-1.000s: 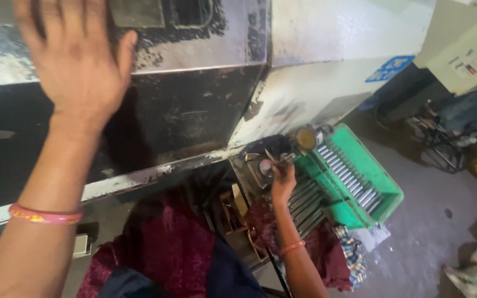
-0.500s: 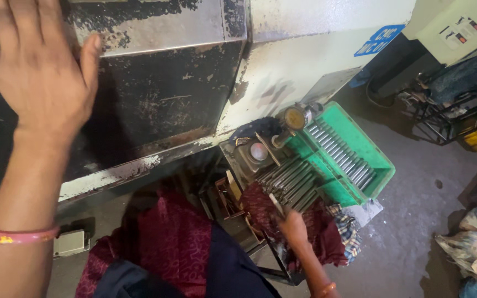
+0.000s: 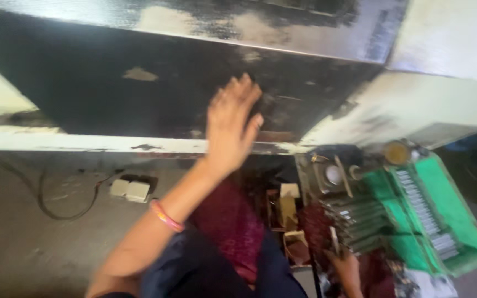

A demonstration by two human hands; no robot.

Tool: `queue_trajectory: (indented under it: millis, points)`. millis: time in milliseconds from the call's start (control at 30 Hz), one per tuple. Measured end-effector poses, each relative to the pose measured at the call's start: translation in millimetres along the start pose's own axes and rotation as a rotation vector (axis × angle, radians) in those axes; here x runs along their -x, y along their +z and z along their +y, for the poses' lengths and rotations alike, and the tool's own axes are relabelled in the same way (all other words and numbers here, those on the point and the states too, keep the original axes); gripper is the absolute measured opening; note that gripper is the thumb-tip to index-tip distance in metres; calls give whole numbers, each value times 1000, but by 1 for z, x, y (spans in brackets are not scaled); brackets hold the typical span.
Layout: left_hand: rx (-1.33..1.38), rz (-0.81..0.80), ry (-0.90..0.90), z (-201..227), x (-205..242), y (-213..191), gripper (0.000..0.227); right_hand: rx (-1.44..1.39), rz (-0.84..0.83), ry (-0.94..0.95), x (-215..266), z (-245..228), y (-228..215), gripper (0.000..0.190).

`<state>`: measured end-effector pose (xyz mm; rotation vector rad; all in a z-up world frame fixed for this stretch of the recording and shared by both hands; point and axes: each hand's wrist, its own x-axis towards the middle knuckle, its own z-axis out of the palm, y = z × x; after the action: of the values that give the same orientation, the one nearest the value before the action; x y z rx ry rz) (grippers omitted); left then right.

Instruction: The person opens and closes the door of a CNC machine, presses buttons on the control panel, and handles metal rods from a green tray. They repeatedly open the door to reach inside the machine and then close it, while also picking up and placing down metal rods.

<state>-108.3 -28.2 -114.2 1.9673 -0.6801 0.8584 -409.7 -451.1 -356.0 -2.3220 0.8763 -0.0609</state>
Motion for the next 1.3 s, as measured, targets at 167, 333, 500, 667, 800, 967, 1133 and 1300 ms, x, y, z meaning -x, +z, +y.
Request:
queue_trajectory:
  millis: [167,333,500,667,800,967,1133,1300]
  points:
    - [787,-193,-617,-10,130,94,35,-455,-131,103,-16,-15,-1,27]
    - [1180,-592,-1041,-15,216,181,60,-628,-90,178,-4,-91,-3,26]
    - [1379,-660,-1211,2,215,202,72,-702,-221,-45,19,-210,23,35]
    - [1753,-275,-1356,-4,177,157,79,-685,-342,-302,36,-287,33,35]
    - [1524,-178,-1208,-13,145,122,83,-638,-447,-249,37,-314,26,34]
    - [1182,-82,-807,-6,112,97,77,-549,-547,-370,29,-334,19,33]
    - [1043,-72,-577,6,97,79,75,-582,-585,-477,26,-335,20,33]
    - [1040,-90,-606,10,97,72,73,-528,-685,-401,15,-330,22,31]
